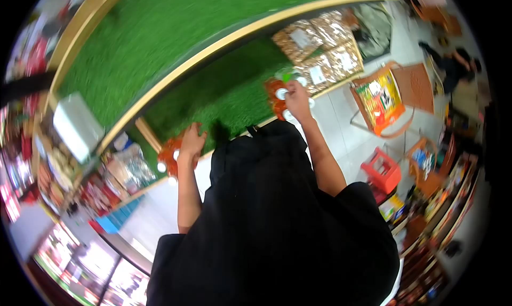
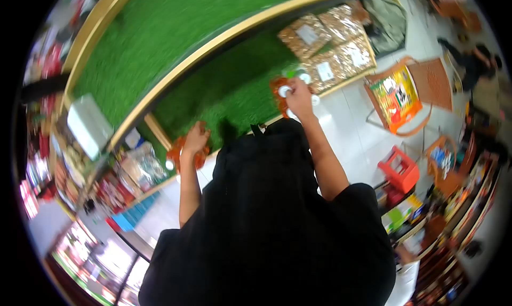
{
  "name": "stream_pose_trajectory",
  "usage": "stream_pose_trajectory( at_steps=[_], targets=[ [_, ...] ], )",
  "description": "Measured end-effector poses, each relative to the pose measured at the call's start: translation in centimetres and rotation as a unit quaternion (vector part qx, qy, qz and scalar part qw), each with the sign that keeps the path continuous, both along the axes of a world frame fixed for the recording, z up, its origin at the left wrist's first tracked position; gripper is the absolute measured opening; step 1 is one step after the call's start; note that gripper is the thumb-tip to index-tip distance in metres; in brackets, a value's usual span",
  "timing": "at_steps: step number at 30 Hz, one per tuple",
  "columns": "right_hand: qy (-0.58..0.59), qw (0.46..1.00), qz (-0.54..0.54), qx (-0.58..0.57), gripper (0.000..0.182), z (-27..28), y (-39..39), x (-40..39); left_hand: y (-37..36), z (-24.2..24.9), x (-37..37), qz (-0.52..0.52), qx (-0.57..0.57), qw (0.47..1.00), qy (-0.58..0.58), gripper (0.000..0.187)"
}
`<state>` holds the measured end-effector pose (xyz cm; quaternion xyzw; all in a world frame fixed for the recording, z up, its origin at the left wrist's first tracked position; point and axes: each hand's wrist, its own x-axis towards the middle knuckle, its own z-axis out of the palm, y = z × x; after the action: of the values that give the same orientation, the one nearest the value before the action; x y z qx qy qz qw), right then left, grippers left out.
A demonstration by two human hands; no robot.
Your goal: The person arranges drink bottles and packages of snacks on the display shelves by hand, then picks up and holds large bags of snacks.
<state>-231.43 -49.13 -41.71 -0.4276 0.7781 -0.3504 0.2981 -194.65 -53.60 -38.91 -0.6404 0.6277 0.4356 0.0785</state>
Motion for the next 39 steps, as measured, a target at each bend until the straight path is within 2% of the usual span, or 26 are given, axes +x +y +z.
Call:
stream_pose_trajectory(
  at_steps=[1, 3, 5, 7, 8, 10, 11, 13, 14, 15, 17, 20, 22, 25, 26, 28, 30, 31, 33, 34, 36, 37, 38, 39],
  targets=[
    [0.009, 1.0, 0.014, 0.005, 0.024, -0.2, 0.4, -1.1, -0.8, 0.1, -2.6, -0.025, 0.023, 0.999, 0.013, 0.041],
    [0.064, 0.99, 0.115, -0.041, 0.025, -2.5, 1.1, -2.7, -2.2, -1.4, -7.0, -0.095, 0.039, 0.994, 0.028, 0.041],
    [-0.065, 0.991, 0.094, 0.071, 0.029, 0.8, 1.4, -3.0, -2.9, -2.9, -12.3, -0.152, 0.025, 0.987, 0.041, 0.041],
    [-0.04, 0.989, 0.125, 0.075, 0.033, -0.4, 2.6, -3.2, -3.3, -3.6, -17.9, -0.101, 0.116, 0.977, 0.146, 0.04],
    [-0.033, 0.985, 0.142, 0.097, 0.033, -0.3, 3.1, -3.3, -3.2, -5.0, -19.5, -0.124, 0.119, 0.973, 0.151, 0.04],
    [-0.015, 0.978, 0.163, 0.127, 0.035, -0.9, 3.9, -3.1, -2.0, -10.8, -21.7, -0.111, 0.228, 0.952, 0.173, 0.039],
    [-0.005, 0.976, 0.17, 0.138, 0.037, -1.5, 4.4, -2.7, -1.1, -13.0, -22.4, -0.164, 0.191, 0.955, 0.156, 0.044],
    [0.024, 0.97, 0.196, 0.144, 0.042, -1.9, 4.8, -2.4, 0.8, -12.8, -23.6, -0.122, 0.133, 0.943, 0.279, 0.051],
    [0.021, 0.964, 0.2, 0.172, 0.044, -1.7, 4.8, -2.4, 0.9, -11.5, -24.2, -0.123, 0.146, 0.949, 0.253, 0.054],
    [0.015, 0.958, 0.207, 0.198, 0.045, -1.5, 4.8, -2.3, 0.9, -10.1, -24.4, -0.122, 0.157, 0.954, 0.225, 0.057],
    [0.004, 0.944, 0.229, 0.237, 0.055, -1.0, 4.8, -2.3, 1.4, -15.3, -22.3, -0.098, 0.199, 0.951, 0.214, 0.059],
    [-0.007, 0.948, 0.188, 0.255, 0.061, -0.4, 4.7, -2.0, 1.5, -10.8, -23.2, -0.065, 0.24, 0.948, 0.2, 0.059],
    [0.004, 0.952, 0.168, 0.256, 0.064, -0.2, 4.3, -1.6, 2.0, -8.3, -23.7, 0.0, 0.229, 0.952, 0.205, 0.055],
    [0.015, 0.955, 0.137, 0.264, 0.068, -0.1, 3.9, -0.2, 2.2, -7.8, -23.0, -0.032, 0.238, 0.941, 0.236, 0.055],
    [0.005, 0.961, 0.102, 0.258, 0.068, -0.5, 3.9, 0.4, 2.2, -8.4, -22.6, -0.07, 0.233, 0.942, 0.23, 0.06],
    [0.012, 0.964, 0.073, 0.254, 0.067, -1.0, 4.1, 0.7, 2.7, -7.5, -22.2, -0.076, 0.255, 0.931, 0.25, 0.064],
    [0.046, 0.968, 0.052, 0.24, 0.051, -1.5, 4.4, 1.9, 3.6, -6.6, -20.6, -0.081, 0.274, 0.914, 0.289, 0.067],
    [0.055, 0.968, 0.059, 0.236, 0.044, -1.8, 4.5, 3.5, 3.9, -6.9, -20.2, -0.091, 0.247, 0.901, 0.346, 0.066],
    [0.086, 0.979, 0.101, 0.155, 0.029, -2.0, 5.2, 5.6, 4.8, -7.8, -19.0, -0.09, 0.156, 0.873, 0.453, 0.064],
    [0.093, 0.979, 0.123, 0.135, 0.027, -1.8, 5.2, 6.6, 5.4, -8.3, -17.7, -0.078, 0.107, 0.872, 0.471, 0.063],
    [0.081, 0.977, 0.156, 0.119, 0.025, -1.0, 4.3, 11.1, 7.3, -10.4, -10.9, -0.035, -0.051, 0.88, 0.471, 0.069],
    [0.064, 0.977, 0.161, 0.127, 0.025, -0.6, 3.2, 10.2, 5.3, -10.2, -13.3, -0.055, 0.09, 0.916, 0.387, 0.069],
    [0.053, 0.977, 0.159, 0.132, 0.026, -0.7, 3.4, 8.0, 5.7, -8.6, -15.0, -0.046, 0.085, 0.923, 0.372, 0.065],
    [0.053, 0.97, 0.194, 0.138, 0.027, -1.5, 3.2, 10.9, 6.4, -10.0, -12.2, -0.032, 0.047, 0.94, 0.337, 0.064]
  ],
)
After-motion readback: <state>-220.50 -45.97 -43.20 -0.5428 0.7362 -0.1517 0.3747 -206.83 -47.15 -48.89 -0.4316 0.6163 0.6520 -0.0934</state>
